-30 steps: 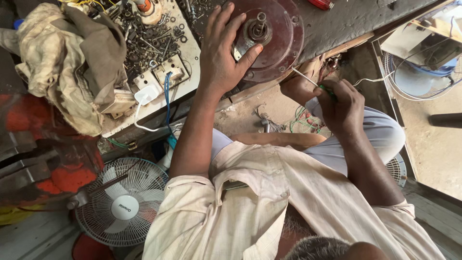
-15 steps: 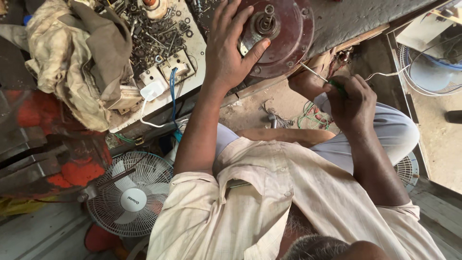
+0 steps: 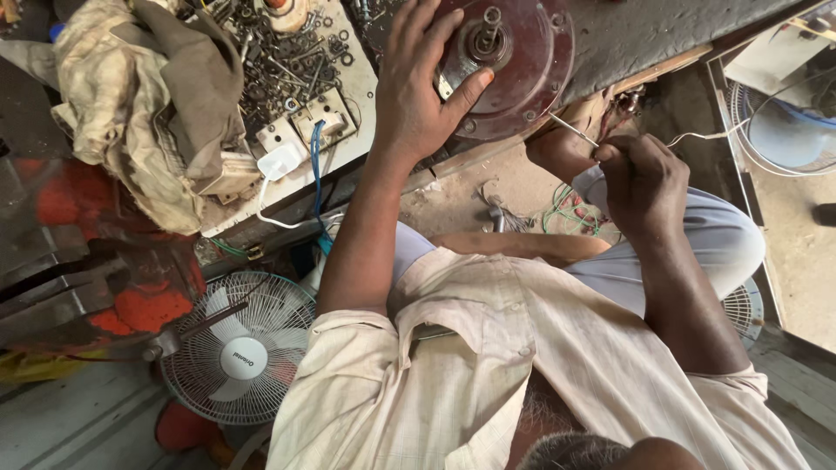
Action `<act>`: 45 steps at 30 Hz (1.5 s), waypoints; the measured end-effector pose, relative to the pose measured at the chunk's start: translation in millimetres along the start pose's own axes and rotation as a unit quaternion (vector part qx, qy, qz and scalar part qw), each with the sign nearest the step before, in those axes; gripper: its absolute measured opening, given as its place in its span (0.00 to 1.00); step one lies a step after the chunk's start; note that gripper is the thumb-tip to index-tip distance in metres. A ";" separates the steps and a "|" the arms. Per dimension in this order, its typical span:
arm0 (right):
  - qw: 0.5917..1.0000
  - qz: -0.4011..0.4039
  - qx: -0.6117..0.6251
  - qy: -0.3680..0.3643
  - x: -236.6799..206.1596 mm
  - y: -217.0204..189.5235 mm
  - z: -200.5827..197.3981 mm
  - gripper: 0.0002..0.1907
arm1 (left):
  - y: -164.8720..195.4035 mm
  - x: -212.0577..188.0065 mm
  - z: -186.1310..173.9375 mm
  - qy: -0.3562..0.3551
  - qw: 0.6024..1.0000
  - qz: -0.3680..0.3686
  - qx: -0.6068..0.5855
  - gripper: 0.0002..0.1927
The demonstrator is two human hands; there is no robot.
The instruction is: The person sits on the floor at a low workbench and uses a screwdriver to unscrew fasteners from a round motor end cover, working around the cover. They then set the screwdriver down and work the cover and its central bearing part by hand, handling small screws and components from the parts-covered bench.
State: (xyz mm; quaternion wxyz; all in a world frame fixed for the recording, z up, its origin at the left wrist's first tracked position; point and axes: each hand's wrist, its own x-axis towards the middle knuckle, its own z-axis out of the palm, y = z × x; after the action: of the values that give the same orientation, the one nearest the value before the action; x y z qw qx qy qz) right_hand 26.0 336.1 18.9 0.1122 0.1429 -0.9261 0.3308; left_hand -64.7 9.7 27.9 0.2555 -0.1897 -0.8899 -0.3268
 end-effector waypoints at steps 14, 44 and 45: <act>1.000 0.006 -0.016 0.012 -5.3 -0.6 -2.6 0.10 | -2.2 -8.2 4.0 -0.023 0.999 -0.022 -0.022 0.32; 0.999 -0.007 0.049 0.021 4.7 -8.4 -2.5 0.13 | 1.5 -2.6 1.2 -0.020 0.998 -0.024 -0.062 0.32; 0.998 -0.008 0.054 0.025 5.7 -7.3 -3.7 0.14 | 3.0 -2.0 0.4 -0.037 0.997 -0.033 -0.056 0.32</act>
State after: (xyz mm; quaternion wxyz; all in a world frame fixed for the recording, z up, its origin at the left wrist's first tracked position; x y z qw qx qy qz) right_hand 23.6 332.0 27.7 0.1302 0.1480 -0.9025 0.3830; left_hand -61.7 11.8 28.0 0.2000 -0.1864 -0.8848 -0.3773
